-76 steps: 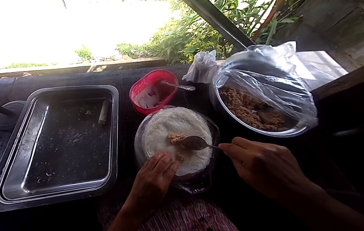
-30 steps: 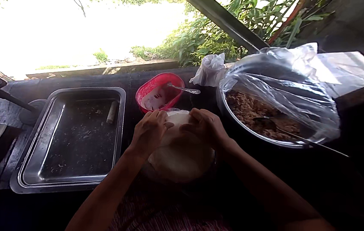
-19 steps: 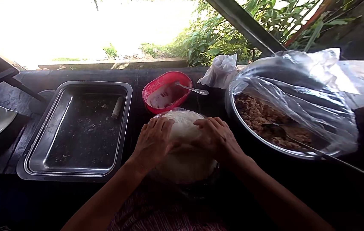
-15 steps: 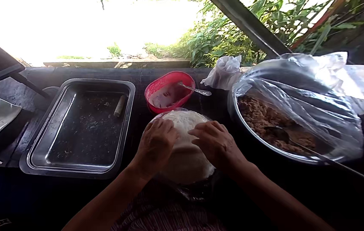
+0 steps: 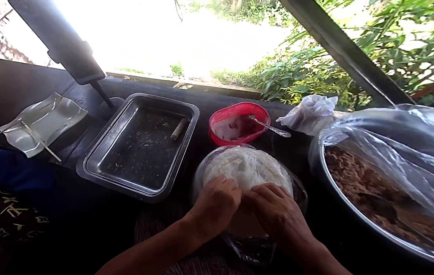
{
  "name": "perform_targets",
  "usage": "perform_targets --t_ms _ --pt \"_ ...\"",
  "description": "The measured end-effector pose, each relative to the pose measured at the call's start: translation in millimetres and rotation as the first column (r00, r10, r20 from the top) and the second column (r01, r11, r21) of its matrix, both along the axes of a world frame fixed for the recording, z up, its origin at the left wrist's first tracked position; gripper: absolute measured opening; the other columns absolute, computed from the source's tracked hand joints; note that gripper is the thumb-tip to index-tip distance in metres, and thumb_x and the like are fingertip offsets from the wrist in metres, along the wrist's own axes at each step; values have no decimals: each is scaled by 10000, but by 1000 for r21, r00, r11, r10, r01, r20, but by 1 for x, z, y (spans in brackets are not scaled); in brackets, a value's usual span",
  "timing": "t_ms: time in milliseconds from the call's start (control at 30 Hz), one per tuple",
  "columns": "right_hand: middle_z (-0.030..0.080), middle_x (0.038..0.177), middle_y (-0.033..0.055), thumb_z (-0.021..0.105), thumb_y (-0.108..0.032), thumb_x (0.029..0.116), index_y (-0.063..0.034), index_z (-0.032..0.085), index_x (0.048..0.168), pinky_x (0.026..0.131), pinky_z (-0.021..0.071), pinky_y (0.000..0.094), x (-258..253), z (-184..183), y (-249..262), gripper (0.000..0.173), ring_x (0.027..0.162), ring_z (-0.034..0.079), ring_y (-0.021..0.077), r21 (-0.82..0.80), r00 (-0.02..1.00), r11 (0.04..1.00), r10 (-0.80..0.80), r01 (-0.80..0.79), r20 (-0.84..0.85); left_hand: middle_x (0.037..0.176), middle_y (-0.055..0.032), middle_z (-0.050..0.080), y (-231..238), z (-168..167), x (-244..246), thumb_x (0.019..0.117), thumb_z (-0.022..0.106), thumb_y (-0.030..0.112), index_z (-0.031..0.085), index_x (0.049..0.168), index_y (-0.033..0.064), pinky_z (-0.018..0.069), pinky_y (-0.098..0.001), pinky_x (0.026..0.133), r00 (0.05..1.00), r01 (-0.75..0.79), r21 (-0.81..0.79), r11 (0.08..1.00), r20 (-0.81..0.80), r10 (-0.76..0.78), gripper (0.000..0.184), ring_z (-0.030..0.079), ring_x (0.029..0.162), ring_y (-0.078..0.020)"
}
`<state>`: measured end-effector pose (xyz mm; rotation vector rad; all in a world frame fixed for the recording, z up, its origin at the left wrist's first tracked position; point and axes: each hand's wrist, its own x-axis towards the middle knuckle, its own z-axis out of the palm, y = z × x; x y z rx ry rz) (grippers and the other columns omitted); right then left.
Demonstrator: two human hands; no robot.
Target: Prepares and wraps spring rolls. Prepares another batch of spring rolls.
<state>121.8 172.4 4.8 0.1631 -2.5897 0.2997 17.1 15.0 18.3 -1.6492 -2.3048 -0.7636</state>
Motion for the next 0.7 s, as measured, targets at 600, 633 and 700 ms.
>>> perform_targets --t_ms 600,633,700 --pt "743 1024 85 562 -296 1048 -92 732 1064 959 441 271 51 -17 37 266 1044 631 212 -83 975 990 -123 110 -185 977 -160 743 36 3 -3 965 641 72 767 1033 -24 559 -370 882 904 309 31 951 301 -304 172 715 951 -293" --pt "740 1014 88 566 -275 1047 -87 735 1050 956 438 262 52 -18 37 253 1033 628 210 -78 972 991 -123 110 -199 967 -158 746 37 3 -1 958 644 60 769 1021 -25 560 -368 873 901 316 38 948 301 -312 163 718 940 -290" --pt "728 987 80 573 -249 1045 -89 731 1024 959 434 243 56 -21 37 226 1023 620 196 -65 968 991 -125 113 -216 927 -147 747 37 -2 4 930 670 45 772 972 -19 569 -356 833 909 312 78 947 267 -321 128 723 898 -278"
